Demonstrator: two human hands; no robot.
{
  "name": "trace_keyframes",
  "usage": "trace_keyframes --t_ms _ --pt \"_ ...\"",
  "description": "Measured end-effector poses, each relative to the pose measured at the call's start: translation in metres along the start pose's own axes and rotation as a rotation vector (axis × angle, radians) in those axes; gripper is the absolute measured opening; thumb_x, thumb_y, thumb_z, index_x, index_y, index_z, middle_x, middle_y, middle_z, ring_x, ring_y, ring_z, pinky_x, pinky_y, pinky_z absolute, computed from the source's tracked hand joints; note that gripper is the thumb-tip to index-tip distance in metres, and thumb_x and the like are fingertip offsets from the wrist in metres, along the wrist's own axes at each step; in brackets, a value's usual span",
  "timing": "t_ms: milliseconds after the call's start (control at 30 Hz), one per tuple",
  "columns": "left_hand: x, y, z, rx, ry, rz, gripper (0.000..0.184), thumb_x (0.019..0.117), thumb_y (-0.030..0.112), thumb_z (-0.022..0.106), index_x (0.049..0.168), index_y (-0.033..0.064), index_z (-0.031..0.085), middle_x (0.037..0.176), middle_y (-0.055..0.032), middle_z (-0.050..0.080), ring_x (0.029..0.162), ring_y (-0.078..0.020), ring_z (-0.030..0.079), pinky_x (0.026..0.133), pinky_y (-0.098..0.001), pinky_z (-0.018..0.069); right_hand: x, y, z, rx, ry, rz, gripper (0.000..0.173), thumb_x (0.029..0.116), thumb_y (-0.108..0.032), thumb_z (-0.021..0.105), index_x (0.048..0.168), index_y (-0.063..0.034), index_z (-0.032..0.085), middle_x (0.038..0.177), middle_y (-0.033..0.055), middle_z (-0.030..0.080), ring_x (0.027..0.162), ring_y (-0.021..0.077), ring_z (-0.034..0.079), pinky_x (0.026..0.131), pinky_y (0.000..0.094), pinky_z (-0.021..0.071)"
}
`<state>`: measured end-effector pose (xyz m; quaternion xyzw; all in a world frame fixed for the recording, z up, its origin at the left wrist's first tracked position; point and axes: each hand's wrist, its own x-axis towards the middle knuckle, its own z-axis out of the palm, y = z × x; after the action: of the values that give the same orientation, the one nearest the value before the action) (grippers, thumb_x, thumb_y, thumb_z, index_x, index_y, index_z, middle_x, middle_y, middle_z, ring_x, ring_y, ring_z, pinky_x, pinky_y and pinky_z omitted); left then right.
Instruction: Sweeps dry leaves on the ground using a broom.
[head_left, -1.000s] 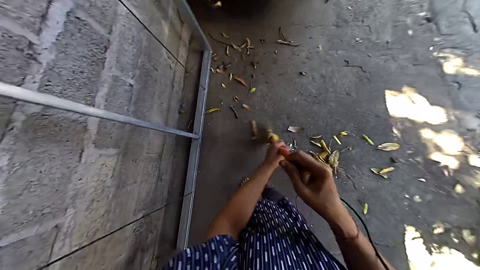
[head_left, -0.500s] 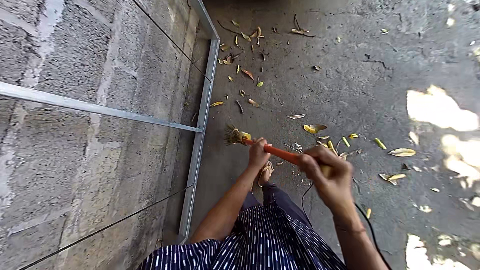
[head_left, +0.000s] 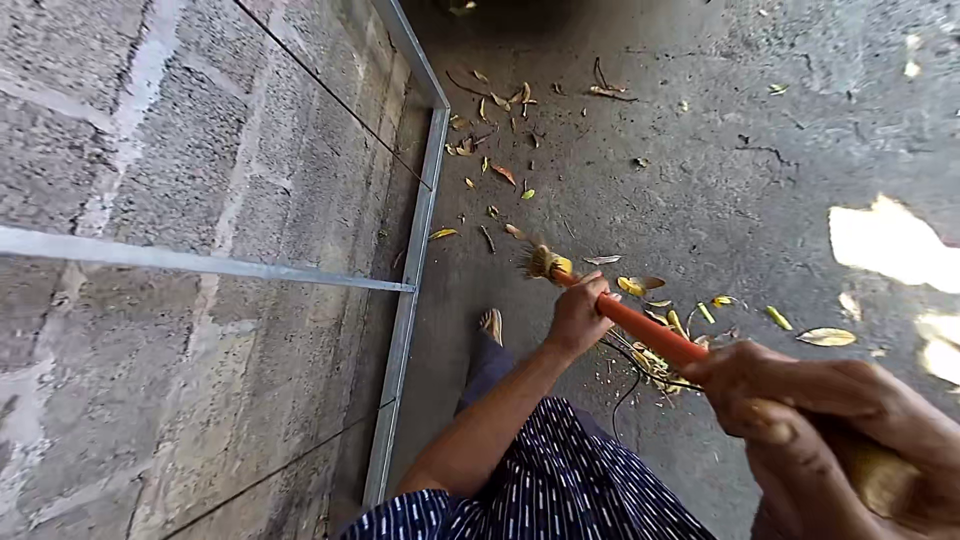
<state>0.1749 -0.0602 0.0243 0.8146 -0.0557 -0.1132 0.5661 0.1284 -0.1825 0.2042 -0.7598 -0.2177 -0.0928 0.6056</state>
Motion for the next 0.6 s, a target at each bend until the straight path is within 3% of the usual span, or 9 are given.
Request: trace_keyframes --t_ms 100,200,300,467,600 --pt "0.025 -0.042 -0.066 0.21 0.006 -0.012 0.024 0.0948 0.01 0.062 0.084 -0.0111 0.066 0.099 -0.0254 0.07 0.105 -0.0393 0.067 0.098 -0.0534 0.0495 0.029 0.037 0.035 0.071 0.073 0.048 0.02 0.1047 -0.03 0.061 0.097 -0.0128 0.069 0.085 -0.0061 0.071 0.072 -0.0008 0.066 0.066 0.0166 0.0579" --pt "0.066 -0.116 -0.132 0.38 -0.182 -0.164 0.021 0.0946 0.007 0.063 0.098 -0.0136 0.067 0.114 -0.0287 0.068 0.118 -0.0416 0.062 0.109 -0.054 0.0423 0.052 0.109 0.097 0.127 0.099 0.165 0.021 0.1022 -0.021 0.062 0.092 -0.0043 0.069 0.083 -0.0046 0.069 0.069 -0.004 0.061 0.062 0.0149 0.0528" --pt "0.091 -0.193 -0.163 0.404 -0.29 -0.249 0.021 0.0933 0.005 0.062 0.102 -0.0133 0.065 0.114 -0.0294 0.065 0.117 -0.0421 0.06 0.109 -0.0535 0.0396 0.064 0.161 0.154 0.156 0.041 0.274 0.019 0.0988 -0.012 0.061 0.092 0.0049 0.066 0.077 -0.0012 0.063 0.063 -0.0045 0.055 0.059 0.0134 0.0479" --pt "0.126 -0.144 -0.124 0.091 -0.146 -0.035 0.025 0.0943 0.01 0.062 0.094 -0.0144 0.068 0.103 -0.0287 0.07 0.107 -0.0392 0.067 0.1 -0.0517 0.049 0.121 0.123 0.138 -0.086 0.098 0.24 0.02 0.0991 -0.015 0.062 0.088 0.0016 0.066 0.07 -0.0031 0.059 0.061 -0.0081 0.05 0.057 0.0077 0.0426" --pt "0.167 -0.124 -0.072 -0.128 -0.21 0.155 0.024 0.0944 0.008 0.066 0.09 -0.0149 0.067 0.098 -0.0284 0.07 0.099 -0.0362 0.069 0.093 -0.0476 0.0532 0.146 0.114 0.142 -0.214 0.103 0.154 0.021 0.0996 -0.017 0.063 0.086 -0.0016 0.065 0.07 -0.0005 0.059 0.063 -0.0025 0.052 0.062 0.013 0.0444"
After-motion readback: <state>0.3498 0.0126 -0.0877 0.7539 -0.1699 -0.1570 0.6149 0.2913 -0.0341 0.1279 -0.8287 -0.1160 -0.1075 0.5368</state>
